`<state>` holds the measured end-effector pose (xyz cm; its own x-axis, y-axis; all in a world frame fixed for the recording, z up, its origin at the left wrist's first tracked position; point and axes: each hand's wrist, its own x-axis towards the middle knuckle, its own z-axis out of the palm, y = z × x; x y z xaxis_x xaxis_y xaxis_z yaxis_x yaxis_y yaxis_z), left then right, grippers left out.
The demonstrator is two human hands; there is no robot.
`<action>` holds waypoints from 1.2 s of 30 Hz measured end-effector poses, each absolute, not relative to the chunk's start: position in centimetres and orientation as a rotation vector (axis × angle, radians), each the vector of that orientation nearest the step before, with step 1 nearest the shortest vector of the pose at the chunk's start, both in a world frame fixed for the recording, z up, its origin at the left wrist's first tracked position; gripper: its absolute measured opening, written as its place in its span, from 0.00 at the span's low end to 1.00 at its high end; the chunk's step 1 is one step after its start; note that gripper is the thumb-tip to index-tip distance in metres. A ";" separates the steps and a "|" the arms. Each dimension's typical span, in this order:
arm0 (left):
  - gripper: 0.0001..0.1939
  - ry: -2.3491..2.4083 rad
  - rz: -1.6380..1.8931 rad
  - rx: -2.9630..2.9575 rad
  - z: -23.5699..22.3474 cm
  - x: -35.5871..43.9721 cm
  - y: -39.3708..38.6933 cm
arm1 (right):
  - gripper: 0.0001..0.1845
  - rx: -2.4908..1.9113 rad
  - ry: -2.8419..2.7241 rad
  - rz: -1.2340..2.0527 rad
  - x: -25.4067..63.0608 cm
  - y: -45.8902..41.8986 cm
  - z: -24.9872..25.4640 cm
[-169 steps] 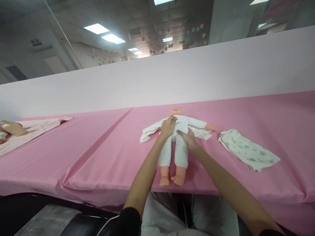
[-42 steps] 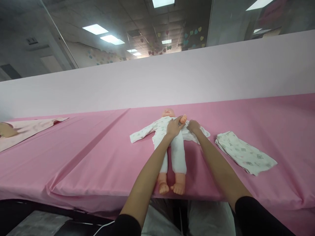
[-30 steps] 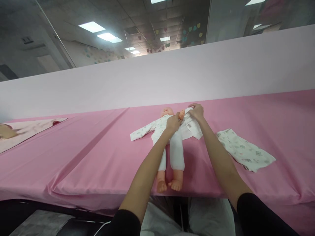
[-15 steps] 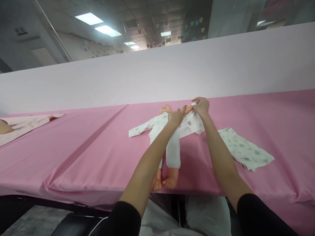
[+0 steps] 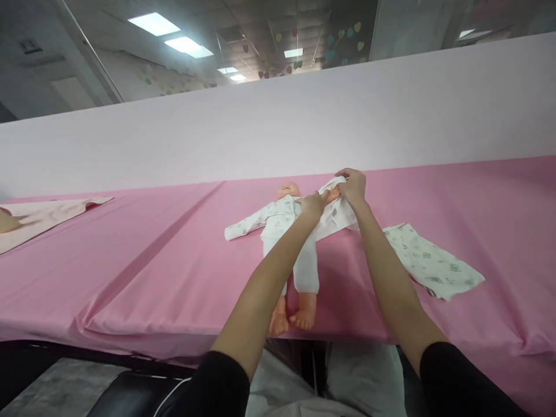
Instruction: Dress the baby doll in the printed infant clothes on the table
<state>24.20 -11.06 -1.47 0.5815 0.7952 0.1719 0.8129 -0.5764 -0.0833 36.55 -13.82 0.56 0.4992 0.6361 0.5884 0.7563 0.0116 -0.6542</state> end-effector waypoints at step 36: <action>0.17 -1.405 -0.332 -2.828 -4.3 25.5 -9.9 | 0.44 -1.783 -1.512 0.049 35.0 -16.2 2.3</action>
